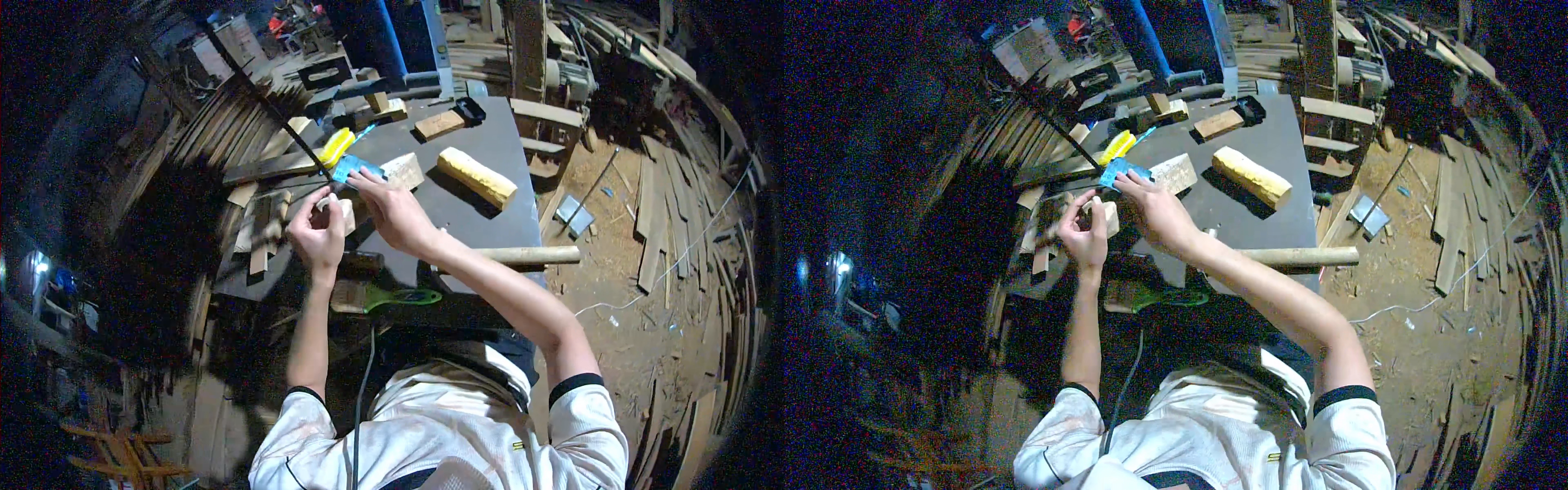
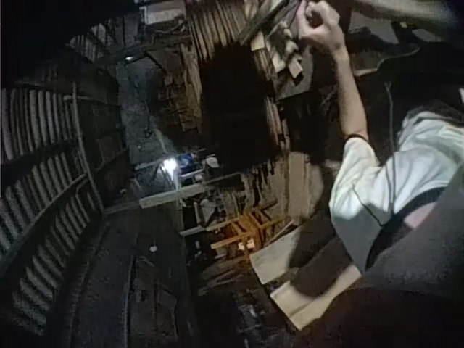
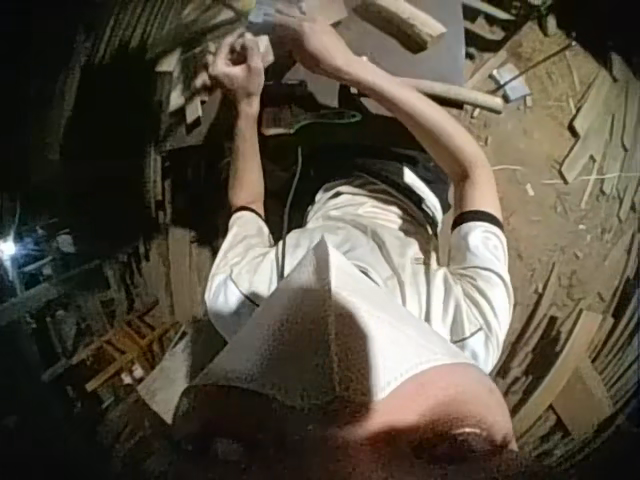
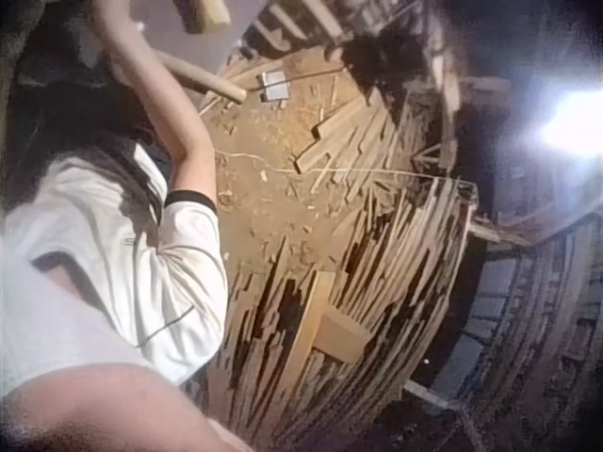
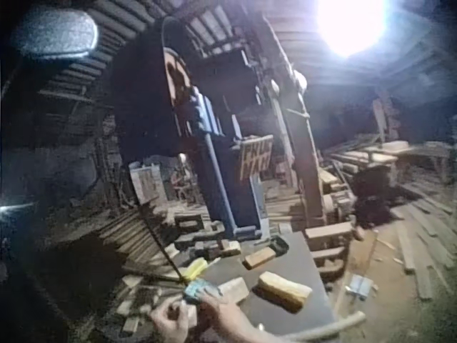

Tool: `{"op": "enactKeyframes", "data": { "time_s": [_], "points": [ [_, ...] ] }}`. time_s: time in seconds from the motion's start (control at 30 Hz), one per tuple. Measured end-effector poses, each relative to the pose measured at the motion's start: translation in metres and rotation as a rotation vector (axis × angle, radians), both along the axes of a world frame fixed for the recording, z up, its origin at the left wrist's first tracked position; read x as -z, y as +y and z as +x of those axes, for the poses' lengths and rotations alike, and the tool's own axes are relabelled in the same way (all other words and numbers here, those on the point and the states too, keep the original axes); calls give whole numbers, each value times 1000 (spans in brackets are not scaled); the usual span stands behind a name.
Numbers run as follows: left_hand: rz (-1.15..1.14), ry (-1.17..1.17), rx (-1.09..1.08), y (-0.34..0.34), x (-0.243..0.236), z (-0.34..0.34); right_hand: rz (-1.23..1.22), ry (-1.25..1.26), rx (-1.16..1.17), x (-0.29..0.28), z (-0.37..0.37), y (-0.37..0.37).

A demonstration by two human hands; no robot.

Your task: The person smooths a small rectangular wooden block using a blue sanding block, then uses a hammer to tap the block's edges. Finally, the person uses a yellow sponge and a green brush to clean the block and the workbench surface.

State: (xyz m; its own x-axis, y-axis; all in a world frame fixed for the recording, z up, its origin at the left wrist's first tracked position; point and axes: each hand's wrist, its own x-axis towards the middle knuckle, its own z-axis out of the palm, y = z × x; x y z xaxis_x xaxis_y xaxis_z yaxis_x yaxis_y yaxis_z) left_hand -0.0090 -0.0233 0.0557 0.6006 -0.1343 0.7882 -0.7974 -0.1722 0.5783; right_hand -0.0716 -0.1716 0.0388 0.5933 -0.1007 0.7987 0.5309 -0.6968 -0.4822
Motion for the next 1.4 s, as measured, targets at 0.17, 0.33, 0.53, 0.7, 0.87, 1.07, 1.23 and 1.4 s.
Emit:
{"op": "enactKeyframes", "data": {
  "time_s": [0.17, 0.33, 0.53, 0.7, 0.87, 1.07, 1.23, 1.4],
  "points": [
    [130, -141, -159, -21, -50, -24, 290, 217, -122, -25, -23, 0],
    [84, -260, -185, -59, -83, -9, 548, 154, -212, -35, -25, 0],
    [27, -94, -70, -90, -97, 23, 568, 63, -230, -24, -12, -15],
    [-67, -182, -25, -101, -93, 39, 543, 197, -143, -18, -3, -24],
    [33, -427, -34, -100, -75, 29, 518, 6, -86, -24, -1, -27],
    [35, -433, -121, -83, -66, 17, 513, 268, -101, -19, -4, -28],
    [35, -491, -156, -72, -61, 16, 514, 160, -185, -29, 3, -24],
    [-21, -479, -174, -75, -57, 11, 390, 320, -94, -15, 0, -33]
  ]
}}
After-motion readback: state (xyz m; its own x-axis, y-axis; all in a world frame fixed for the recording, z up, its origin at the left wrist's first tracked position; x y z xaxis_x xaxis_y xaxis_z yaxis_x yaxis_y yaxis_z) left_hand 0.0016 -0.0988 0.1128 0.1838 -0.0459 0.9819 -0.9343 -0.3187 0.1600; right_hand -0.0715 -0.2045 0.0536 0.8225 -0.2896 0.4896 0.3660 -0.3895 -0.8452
